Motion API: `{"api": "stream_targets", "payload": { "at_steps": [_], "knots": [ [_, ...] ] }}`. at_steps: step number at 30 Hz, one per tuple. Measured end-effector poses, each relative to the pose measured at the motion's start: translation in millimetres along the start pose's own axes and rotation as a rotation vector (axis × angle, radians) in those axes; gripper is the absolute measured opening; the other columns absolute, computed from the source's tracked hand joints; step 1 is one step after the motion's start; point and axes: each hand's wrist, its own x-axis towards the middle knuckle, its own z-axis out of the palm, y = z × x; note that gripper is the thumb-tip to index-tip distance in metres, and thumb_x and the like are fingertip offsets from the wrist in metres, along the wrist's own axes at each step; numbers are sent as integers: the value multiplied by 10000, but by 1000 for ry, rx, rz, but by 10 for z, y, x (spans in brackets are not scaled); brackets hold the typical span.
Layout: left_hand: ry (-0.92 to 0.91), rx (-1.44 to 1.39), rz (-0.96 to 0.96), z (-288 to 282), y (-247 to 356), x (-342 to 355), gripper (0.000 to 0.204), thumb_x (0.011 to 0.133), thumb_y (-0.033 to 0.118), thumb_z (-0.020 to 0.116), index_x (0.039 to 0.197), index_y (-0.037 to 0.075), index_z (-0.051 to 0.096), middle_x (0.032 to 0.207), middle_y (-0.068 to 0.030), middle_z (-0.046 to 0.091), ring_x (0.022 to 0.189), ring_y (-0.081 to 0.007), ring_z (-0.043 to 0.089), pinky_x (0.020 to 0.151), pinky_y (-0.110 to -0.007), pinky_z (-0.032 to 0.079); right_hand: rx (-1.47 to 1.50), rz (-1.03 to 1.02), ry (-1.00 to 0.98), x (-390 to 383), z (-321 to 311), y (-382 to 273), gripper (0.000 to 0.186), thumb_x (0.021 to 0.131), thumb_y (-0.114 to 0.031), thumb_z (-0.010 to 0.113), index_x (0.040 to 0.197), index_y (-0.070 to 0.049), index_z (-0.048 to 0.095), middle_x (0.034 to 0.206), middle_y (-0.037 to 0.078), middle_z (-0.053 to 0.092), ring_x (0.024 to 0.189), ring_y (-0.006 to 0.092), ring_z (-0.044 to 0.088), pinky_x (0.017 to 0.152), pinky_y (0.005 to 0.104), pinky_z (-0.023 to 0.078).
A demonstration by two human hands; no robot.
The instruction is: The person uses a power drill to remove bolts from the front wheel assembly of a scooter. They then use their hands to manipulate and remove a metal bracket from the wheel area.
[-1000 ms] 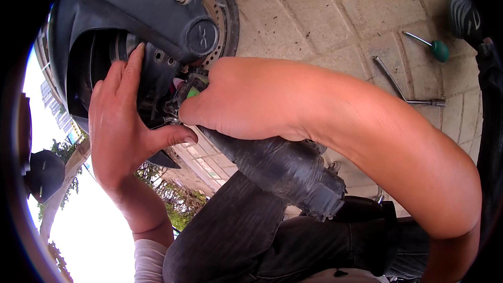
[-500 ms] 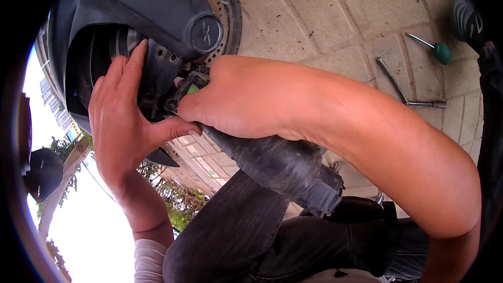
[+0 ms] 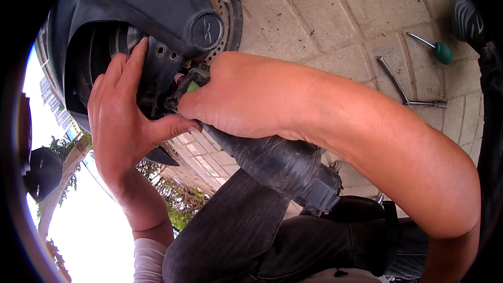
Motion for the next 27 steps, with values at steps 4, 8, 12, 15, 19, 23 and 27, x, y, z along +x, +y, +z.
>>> {"api": "stream_targets", "payload": {
  "at_steps": [4, 8, 12, 15, 19, 23, 27],
  "knots": [
    [3, 5, 1, 8, -1, -1, 1237, 360, 722, 790, 1312, -34, 559, 952, -115, 555, 804, -312, 566, 733, -395, 434, -5, 5, 13, -3, 2, -1, 353, 847, -290, 667, 886, 59, 623, 665, 83, 620, 546, 153, 628, 492, 276, 484],
    [5, -4, 14, 5, -4, 5, 1243, 356, 721, 789, 1313, -37, 558, 942, -115, 548, 794, -310, 560, 724, -396, 431, -7, 2, 8, -2, 1, 3, 350, 846, -286, 666, 892, 58, 624, 665, 80, 620, 546, 149, 626, 491, 276, 484],
    [4, -19, 24, -4, -7, 4, 1260, 345, 719, 792, 1316, -48, 553, 936, -115, 540, 787, -308, 553, 720, -394, 427, 1, -4, -8, 6, 11, 10, 354, 847, -288, 663, 907, 58, 623, 669, 78, 620, 545, 148, 624, 491, 274, 483],
    [-3, -13, 31, -8, -21, -13, 1273, 336, 715, 796, 1318, -55, 549, 935, -115, 537, 788, -305, 552, 721, -392, 426, -10, -15, -24, 16, 25, 19, 358, 847, -291, 662, 915, 58, 622, 673, 77, 620, 548, 147, 624, 492, 274, 482],
    [-4, -17, 39, 5, -25, 1, 1280, 328, 712, 801, 1319, -57, 548, 934, -116, 535, 794, -305, 552, 721, -390, 427, -24, -13, -24, 17, 24, 17, 362, 848, -295, 664, 927, 56, 622, 683, 78, 623, 555, 146, 625, 494, 274, 483],
    [0, -20, 28, 6, -20, 0, 1275, 323, 700, 808, 1317, -56, 550, 934, -116, 535, 798, -308, 554, 723, -391, 428, -16, 0, -22, 32, 22, 34, 372, 850, -301, 667, 949, 55, 620, 687, 78, 624, 555, 149, 628, 496, 274, 488],
    [5, -24, 22, 23, -15, 4, 1269, 319, 685, 817, 1314, -55, 552, 935, -113, 536, 799, -307, 554, 725, -391, 428, 2, 41, -3, 15, 16, 22, 379, 853, -304, 669, 962, 55, 618, 686, 78, 623, 550, 151, 630, 498, 277, 493]
  ]
}}
